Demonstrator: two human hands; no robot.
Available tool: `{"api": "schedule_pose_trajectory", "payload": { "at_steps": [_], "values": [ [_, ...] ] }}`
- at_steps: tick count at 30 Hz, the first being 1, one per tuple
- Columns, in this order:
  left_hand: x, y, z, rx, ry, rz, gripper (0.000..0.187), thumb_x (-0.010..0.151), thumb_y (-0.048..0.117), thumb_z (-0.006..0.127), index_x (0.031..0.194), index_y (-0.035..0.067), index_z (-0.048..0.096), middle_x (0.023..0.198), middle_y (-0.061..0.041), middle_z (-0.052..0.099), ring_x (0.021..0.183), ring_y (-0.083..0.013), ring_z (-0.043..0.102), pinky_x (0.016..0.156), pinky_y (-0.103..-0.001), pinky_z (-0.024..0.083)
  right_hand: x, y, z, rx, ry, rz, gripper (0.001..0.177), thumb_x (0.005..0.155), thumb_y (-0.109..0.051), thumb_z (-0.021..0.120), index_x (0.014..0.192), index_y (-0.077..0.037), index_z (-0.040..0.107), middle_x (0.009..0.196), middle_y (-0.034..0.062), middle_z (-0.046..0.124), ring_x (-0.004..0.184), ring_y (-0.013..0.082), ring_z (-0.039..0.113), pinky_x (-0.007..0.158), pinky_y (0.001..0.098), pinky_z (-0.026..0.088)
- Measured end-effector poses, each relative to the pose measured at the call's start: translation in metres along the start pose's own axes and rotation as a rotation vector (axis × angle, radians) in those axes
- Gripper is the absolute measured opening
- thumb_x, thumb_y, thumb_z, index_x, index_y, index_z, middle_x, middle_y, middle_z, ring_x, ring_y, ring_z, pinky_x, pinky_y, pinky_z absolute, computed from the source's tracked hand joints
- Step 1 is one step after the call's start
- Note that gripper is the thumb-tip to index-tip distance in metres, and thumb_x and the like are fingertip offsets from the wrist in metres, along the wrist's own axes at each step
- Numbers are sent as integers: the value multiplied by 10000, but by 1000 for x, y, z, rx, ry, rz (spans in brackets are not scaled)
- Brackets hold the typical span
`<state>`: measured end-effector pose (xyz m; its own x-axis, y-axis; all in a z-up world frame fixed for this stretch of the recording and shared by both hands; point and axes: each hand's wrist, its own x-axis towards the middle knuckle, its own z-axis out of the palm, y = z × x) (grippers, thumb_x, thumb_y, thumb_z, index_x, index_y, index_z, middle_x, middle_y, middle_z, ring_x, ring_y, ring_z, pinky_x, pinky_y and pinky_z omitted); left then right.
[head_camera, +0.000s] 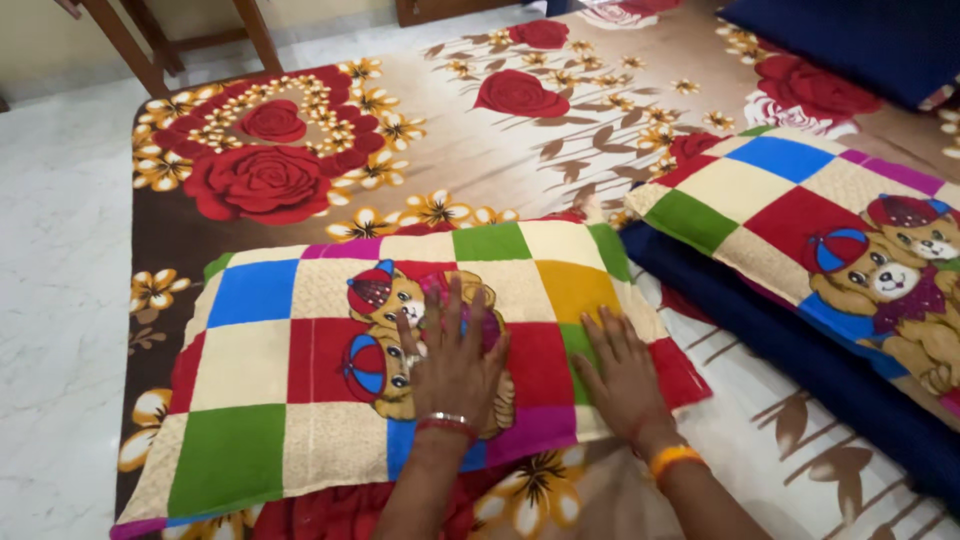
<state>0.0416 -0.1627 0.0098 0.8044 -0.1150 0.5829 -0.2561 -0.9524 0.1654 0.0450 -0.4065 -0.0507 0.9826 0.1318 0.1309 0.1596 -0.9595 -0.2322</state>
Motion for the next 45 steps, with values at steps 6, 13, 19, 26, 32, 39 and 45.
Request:
{"api": "schedule_pose_trajectory", "payload": {
  "at_steps": [6, 13, 19, 26, 32, 39, 45],
  "values": [
    [11, 19, 9, 67, -79, 46, 687, 1005, 499, 427, 1592, 154, 337, 1679, -119, 237, 1547, -337, 187, 1200, -608, 63, 29, 1, -18, 88, 276, 34, 608, 1054, -410, 413, 1593, -152, 303, 1698, 183, 199, 1562, 362, 177, 1180, 584, 233],
    [-3, 11, 27, -23, -308, 75, 684, 992, 527, 414, 1560, 156, 332, 1632, -123, 254, 1507, -304, 200, 1220, -601, 35, 36, -37, -45, 126, 632, -45, 534, 1095, -368, 465, 1555, -123, 351, 1663, 127, 311, 1575, 330, 256, 1312, 546, 179],
    [56, -1, 22, 20, 58, 43, 680, 1022, 517, 408, 1593, 161, 312, 1683, -94, 247, 1554, -312, 172, 1225, -631, 31, 35, -45, -6, -49, 151, 32, 614, 1009, -487, 409, 1551, -206, 350, 1636, 90, 288, 1507, 306, 229, 1185, 592, 164],
    [70, -32, 44, 89, -575, -78, 689, 1001, 569, 291, 1585, 207, 234, 1681, -66, 175, 1529, -292, 115, 1191, -626, 19, 93, -43, -45, 169, 594, -49, 576, 1107, -394, 382, 1619, -131, 352, 1695, 162, 269, 1576, 394, 158, 1208, 678, 110],
    [59, -38, 65, 116, -507, -48, 704, 997, 563, 284, 1583, 172, 284, 1652, -98, 245, 1513, -307, 162, 1185, -622, 41, 126, -84, -11, -153, -10, 140, 626, 1026, -536, 360, 1581, -249, 326, 1659, 41, 266, 1531, 315, 210, 1203, 646, 98],
    [55, -37, 68, 125, -404, -27, 712, 986, 545, 260, 1584, 158, 286, 1661, -117, 257, 1528, -328, 171, 1177, -615, 30, 207, -64, -34, -309, -421, -169, 554, 1055, -441, 312, 1588, -294, 351, 1672, 46, 273, 1530, 313, 243, 1204, 662, 190],
    [59, -38, 64, 126, -468, -26, 716, 996, 546, 239, 1594, 154, 289, 1677, -125, 225, 1543, -346, 160, 1169, -612, 40, 221, -101, 1, -145, 430, -255, 548, 1082, -426, 322, 1561, -193, 448, 1634, 37, 406, 1524, 332, 286, 1182, 676, 186]
  ]
}}
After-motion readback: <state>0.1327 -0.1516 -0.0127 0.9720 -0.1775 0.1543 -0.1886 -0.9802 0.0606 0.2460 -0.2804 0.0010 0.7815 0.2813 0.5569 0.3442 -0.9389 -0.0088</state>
